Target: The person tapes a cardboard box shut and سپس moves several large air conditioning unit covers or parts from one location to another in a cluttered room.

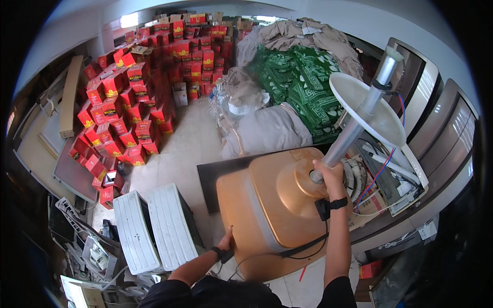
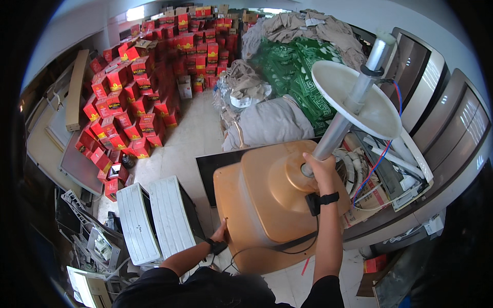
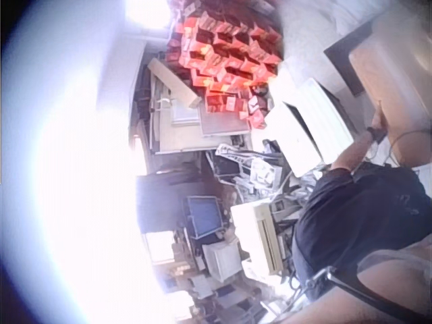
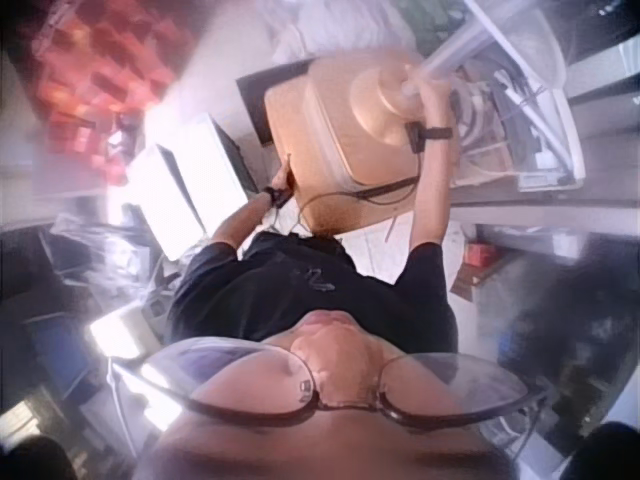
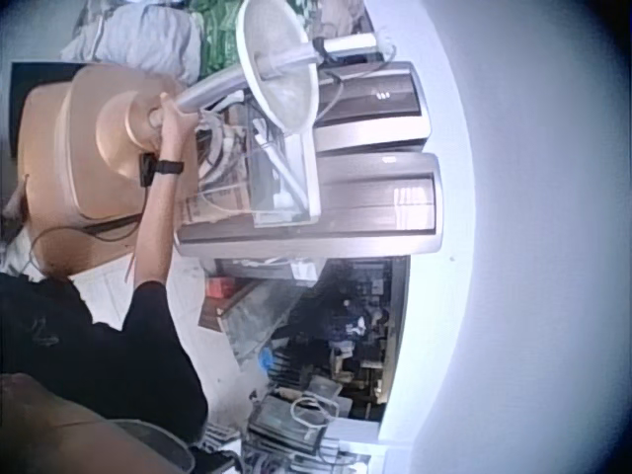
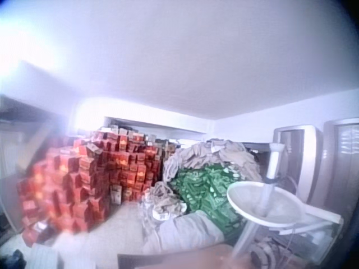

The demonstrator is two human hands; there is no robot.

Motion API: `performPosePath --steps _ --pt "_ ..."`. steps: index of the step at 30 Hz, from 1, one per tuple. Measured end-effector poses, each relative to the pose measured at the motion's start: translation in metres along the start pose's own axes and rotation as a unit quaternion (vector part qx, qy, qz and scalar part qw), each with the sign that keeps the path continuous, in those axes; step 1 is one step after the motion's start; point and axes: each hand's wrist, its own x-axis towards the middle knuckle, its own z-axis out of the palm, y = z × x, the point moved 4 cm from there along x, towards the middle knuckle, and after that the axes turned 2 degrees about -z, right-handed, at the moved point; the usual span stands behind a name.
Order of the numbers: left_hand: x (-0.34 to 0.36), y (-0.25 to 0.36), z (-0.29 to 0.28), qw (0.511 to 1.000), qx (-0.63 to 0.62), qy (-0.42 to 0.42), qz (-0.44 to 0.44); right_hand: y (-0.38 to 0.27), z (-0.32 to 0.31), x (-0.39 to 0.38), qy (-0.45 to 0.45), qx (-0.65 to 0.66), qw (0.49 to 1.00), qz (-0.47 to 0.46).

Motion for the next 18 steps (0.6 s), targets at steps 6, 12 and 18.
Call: performPosePath --steps 6,12,18 --pt "0.021 -0.009 0.004 0.996 -0.056 -0.022 -0.061 0.010 0.000 0.025 -0.032 0.036 0.999 0.023" --pt "0.047 -0.017 0.026 0.996 -0.072 -0.052 -0.030 0.039 -0.031 0.071 -0.071 0.099 0.991 0.048" --pt "0.130 -0.048 0.005 0.994 -0.099 -0.030 -0.035 0.040 -0.037 0.106 -0.038 0.112 0.991 0.065"
